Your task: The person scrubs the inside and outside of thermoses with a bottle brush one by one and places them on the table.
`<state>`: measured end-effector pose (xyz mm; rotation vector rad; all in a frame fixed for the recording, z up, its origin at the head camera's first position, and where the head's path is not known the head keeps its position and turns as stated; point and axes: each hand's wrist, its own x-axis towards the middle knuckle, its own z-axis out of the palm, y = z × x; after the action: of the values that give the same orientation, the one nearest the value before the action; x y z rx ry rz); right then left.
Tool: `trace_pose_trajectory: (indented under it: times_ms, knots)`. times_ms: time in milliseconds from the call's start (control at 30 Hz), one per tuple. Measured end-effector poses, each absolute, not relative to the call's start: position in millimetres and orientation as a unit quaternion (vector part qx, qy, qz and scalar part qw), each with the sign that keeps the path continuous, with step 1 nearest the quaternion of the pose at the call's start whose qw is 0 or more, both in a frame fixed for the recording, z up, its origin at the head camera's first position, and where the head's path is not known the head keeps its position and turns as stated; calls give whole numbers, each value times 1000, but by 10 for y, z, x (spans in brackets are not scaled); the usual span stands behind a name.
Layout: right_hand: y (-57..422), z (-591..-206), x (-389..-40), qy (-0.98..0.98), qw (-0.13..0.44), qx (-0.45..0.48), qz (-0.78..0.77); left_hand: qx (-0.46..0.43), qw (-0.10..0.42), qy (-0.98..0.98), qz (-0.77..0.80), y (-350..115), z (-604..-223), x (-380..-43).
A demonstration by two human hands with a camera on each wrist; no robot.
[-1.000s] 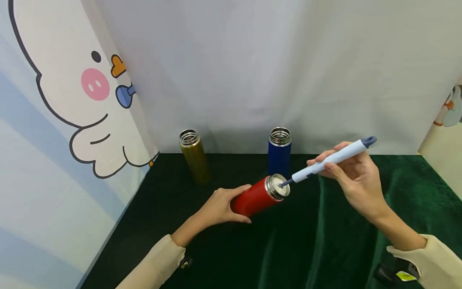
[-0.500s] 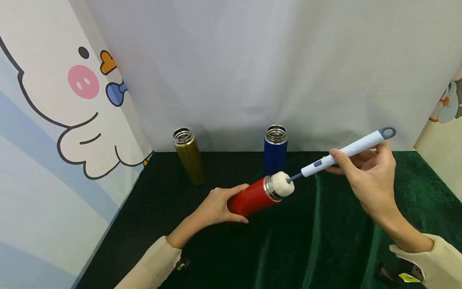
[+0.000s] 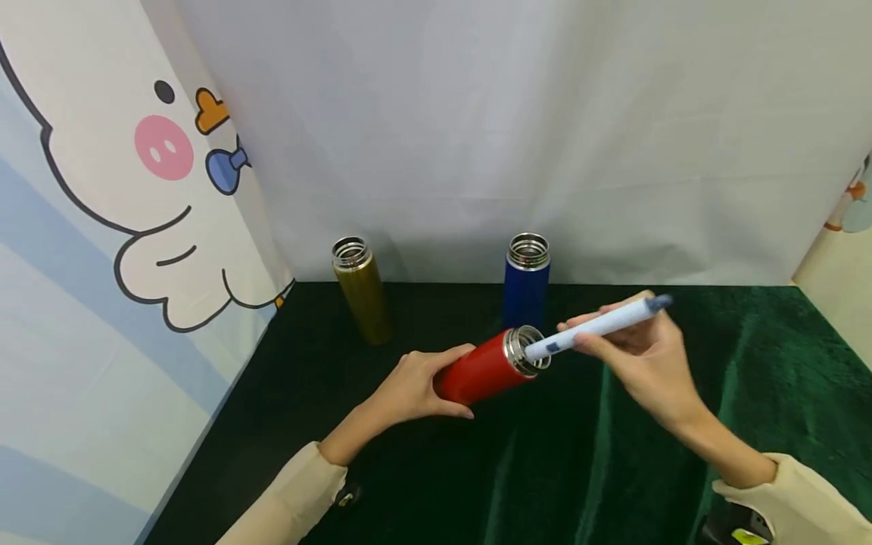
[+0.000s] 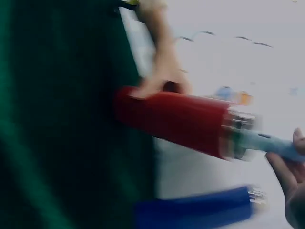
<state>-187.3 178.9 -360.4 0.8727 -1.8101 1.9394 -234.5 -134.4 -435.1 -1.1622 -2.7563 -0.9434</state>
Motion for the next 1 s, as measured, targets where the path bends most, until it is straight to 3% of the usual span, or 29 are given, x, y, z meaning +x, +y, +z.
trace_pose_trajectory:
  times_ms: [200, 433, 767, 1000]
  knots:
    - [1653, -3843, -1898, -696, 126, 351, 614, -383, 8, -880, -282, -1315, -4354, -2325]
    - [1754, -3580, -1966, -573, 138, 356, 725, -380, 5, -880, -284, -1331, -4343, -2325]
    - [1913, -3210, -1865, -494, 287, 328, 752, -363, -17, -882, -299, -1399, -4361, -2332]
    - [1918, -3021, -1763, -437, 329, 285, 787, -371, -7, -877, -305, -1401, -4387, -2330]
